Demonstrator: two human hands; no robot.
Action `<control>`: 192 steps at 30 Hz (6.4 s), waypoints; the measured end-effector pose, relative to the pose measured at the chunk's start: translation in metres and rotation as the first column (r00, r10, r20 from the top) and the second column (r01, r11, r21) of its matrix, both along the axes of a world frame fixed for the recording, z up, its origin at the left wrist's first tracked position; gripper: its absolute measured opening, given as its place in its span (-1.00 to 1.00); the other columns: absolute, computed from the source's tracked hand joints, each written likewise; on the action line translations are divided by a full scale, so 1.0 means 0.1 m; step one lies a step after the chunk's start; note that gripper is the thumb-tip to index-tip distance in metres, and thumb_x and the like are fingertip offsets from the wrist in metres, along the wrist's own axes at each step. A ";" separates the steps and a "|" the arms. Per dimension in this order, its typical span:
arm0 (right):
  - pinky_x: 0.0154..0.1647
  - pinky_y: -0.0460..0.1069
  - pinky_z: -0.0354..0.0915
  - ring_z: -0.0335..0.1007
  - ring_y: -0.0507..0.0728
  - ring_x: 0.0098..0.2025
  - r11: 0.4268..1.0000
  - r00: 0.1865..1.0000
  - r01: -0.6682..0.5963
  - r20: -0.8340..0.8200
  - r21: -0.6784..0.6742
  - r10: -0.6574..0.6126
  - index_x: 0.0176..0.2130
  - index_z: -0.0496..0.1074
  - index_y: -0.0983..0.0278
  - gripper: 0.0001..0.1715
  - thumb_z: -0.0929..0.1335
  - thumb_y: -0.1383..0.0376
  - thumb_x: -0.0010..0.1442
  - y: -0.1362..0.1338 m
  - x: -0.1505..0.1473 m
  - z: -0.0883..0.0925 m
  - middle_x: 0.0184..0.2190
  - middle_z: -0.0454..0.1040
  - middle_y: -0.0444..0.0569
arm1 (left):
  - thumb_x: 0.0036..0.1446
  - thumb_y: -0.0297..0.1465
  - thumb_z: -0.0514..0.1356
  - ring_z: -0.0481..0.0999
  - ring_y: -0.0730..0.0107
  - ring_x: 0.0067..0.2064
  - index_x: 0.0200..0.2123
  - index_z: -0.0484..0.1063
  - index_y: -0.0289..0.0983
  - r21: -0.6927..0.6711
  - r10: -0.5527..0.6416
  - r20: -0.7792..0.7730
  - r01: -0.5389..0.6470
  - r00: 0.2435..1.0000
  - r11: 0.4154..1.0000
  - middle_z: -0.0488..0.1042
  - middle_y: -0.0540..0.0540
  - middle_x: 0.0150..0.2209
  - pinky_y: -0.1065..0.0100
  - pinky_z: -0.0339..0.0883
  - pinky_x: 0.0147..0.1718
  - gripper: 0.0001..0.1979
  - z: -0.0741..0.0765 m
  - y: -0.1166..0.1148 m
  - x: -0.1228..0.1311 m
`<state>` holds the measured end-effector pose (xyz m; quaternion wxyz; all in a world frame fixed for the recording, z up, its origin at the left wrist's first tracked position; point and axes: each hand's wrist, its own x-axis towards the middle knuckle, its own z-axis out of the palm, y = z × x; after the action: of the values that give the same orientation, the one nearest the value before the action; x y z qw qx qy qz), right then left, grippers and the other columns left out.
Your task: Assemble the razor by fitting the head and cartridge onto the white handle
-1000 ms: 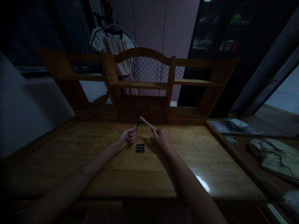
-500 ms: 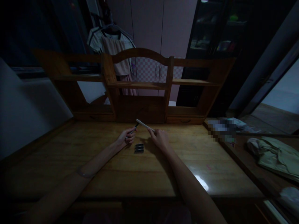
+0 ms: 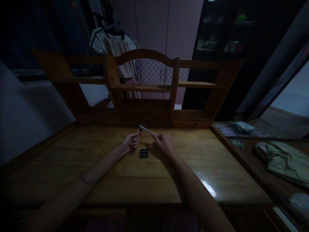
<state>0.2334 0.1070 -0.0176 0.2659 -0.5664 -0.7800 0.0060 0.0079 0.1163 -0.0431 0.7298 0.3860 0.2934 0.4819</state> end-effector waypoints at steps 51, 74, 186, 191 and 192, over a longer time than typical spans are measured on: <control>-0.53 -0.07 -0.06 0.33 0.05 -0.53 0.996 0.997 -0.058 -0.060 -0.073 0.054 -0.47 0.50 0.33 -0.21 0.06 -0.15 0.27 -0.03 -0.05 0.00 -0.56 0.47 0.05 | 0.14 -0.26 0.14 -0.13 0.65 -0.78 -0.32 0.33 -0.29 -0.009 0.017 0.001 -0.017 1.000 1.000 -0.15 0.23 -0.71 0.54 0.01 -0.78 -0.81 0.00 0.00 0.03; -0.53 -0.09 -0.06 0.29 0.03 -0.56 0.996 0.988 -0.069 -0.141 -0.054 0.061 -0.52 0.47 0.33 -0.20 0.06 -0.16 0.26 0.03 -0.02 -0.05 -0.62 0.42 -0.01 | 0.15 -0.24 0.13 -0.14 0.64 -0.78 -0.33 0.34 -0.27 -0.001 0.003 -0.016 -0.003 1.000 1.000 -0.16 0.23 -0.71 0.54 0.00 -0.78 -0.80 -0.02 0.02 0.01; -0.53 -0.08 -0.02 0.39 0.11 -0.49 0.994 0.969 0.109 -0.219 -0.023 -0.111 -0.36 0.54 0.36 -0.47 0.18 0.09 0.30 0.10 0.00 -0.12 -0.52 0.50 0.06 | 0.16 -0.27 0.13 -0.14 0.66 -0.78 -0.31 0.33 -0.30 -0.037 0.006 -0.032 -0.007 0.999 0.999 -0.15 0.23 -0.70 0.54 0.04 -0.76 -0.81 0.01 0.00 0.01; -0.54 -0.07 -0.04 0.35 0.09 -0.52 0.995 0.967 0.098 -0.237 -0.004 -0.096 -0.37 0.54 0.35 -0.46 0.17 0.07 0.31 0.11 0.00 -0.13 -0.54 0.49 0.05 | 0.16 -0.26 0.12 -0.14 0.66 -0.77 -0.31 0.33 -0.29 -0.019 0.008 -0.041 -0.009 0.999 1.000 -0.15 0.23 -0.70 0.54 0.05 -0.76 -0.81 0.01 0.00 0.01; -0.54 -0.07 -0.05 0.35 0.08 -0.53 0.996 0.966 0.094 -0.240 -0.003 -0.092 -0.37 0.54 0.35 -0.46 0.17 0.07 0.31 0.11 0.00 -0.13 -0.54 0.49 0.04 | 0.16 -0.26 0.12 -0.14 0.66 -0.77 -0.31 0.33 -0.29 -0.017 0.005 -0.040 -0.006 0.999 1.000 -0.15 0.23 -0.70 0.54 0.05 -0.76 -0.81 0.01 0.00 0.01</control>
<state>0.2337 0.1176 -0.0306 0.3606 -0.5965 -0.7146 0.0589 0.0084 0.1164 -0.0422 0.7258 0.3884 0.3130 0.4736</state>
